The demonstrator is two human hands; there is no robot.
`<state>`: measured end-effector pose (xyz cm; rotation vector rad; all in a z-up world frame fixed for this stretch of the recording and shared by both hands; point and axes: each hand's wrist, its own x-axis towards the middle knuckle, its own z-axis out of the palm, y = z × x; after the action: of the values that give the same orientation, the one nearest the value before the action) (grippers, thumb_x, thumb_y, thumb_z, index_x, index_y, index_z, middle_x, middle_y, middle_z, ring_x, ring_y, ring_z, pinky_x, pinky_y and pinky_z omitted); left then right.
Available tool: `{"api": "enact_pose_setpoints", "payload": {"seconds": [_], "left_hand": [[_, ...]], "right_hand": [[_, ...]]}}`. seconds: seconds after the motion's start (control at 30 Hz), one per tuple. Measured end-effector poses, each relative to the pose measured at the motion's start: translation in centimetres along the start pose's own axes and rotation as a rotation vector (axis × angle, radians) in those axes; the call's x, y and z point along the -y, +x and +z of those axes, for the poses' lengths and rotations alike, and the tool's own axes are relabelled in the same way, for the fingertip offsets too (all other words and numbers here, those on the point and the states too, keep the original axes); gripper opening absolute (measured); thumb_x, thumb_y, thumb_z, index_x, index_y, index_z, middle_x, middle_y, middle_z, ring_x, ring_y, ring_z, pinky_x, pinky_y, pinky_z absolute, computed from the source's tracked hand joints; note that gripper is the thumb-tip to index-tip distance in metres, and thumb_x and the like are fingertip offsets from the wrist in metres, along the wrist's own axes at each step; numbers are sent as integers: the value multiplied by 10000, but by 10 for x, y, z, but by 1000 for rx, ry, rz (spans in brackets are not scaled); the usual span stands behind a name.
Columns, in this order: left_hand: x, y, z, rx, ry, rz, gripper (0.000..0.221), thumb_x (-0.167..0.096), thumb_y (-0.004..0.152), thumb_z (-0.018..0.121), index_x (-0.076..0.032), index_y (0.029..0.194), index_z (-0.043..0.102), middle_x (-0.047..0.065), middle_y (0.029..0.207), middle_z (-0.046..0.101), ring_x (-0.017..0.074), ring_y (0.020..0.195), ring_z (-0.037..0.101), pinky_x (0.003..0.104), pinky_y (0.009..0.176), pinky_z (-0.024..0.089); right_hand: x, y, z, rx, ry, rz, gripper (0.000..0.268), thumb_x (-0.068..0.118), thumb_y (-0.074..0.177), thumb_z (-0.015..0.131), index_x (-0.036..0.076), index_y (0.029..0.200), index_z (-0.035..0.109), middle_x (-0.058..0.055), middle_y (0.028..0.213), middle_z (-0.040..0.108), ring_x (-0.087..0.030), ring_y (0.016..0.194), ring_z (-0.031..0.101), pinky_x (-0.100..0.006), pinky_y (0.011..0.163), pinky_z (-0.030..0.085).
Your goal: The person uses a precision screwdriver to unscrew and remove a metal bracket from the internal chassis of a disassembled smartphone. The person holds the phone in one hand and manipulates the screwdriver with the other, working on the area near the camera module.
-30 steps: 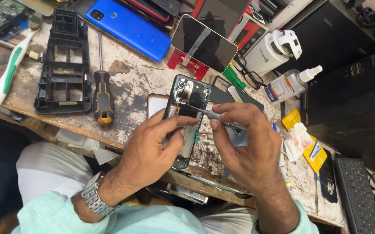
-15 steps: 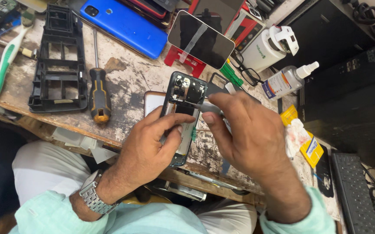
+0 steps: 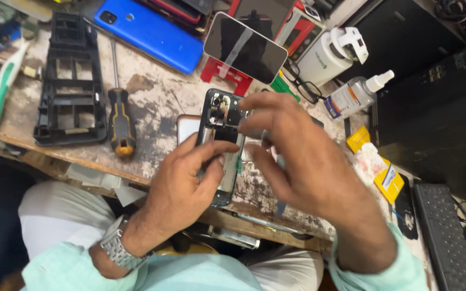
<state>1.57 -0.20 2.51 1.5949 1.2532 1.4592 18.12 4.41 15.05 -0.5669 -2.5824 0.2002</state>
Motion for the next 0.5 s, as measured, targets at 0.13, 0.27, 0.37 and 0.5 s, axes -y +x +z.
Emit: {"api": "enact_pose_setpoints", "payload": {"seconds": [0.13, 0.27, 0.37, 0.5], "left_hand": [[2, -3, 0, 10, -8, -18, 273, -53, 924, 585, -87, 1146, 740, 123, 1028, 711, 242, 872, 739, 346, 755, 569], [4, 2, -1, 7, -17, -6, 278, -42, 917, 585, -82, 1148, 735, 119, 1036, 711, 229, 862, 734, 339, 756, 570], [1, -3, 1, -9, -27, 10, 280, -32, 923, 576, -75, 1149, 735, 117, 1043, 715, 221, 874, 736, 334, 768, 575], [1, 3, 0, 43, -57, -115, 267, -56, 924, 574, -84, 1134, 736, 96, 1050, 726, 204, 795, 745, 312, 657, 589]], "right_hand": [[-1, 0, 6, 3, -196, 141, 257, 35, 945, 753, 15, 1125, 571, -164, 1027, 649, -309, 852, 682, -396, 657, 545], [-4, 1, 9, -1, -170, 245, 260, 81, 939, 728, 40, 1150, 582, -151, 1042, 671, -282, 834, 694, -377, 654, 552], [-5, -2, 5, -30, -120, 82, 298, 39, 911, 692, 22, 1170, 544, -188, 1108, 644, -335, 943, 681, -411, 738, 567], [-6, 0, 10, -21, -238, 211, 279, 53, 967, 775, 26, 1167, 582, -136, 1015, 673, -326, 819, 704, -432, 672, 547]]}}
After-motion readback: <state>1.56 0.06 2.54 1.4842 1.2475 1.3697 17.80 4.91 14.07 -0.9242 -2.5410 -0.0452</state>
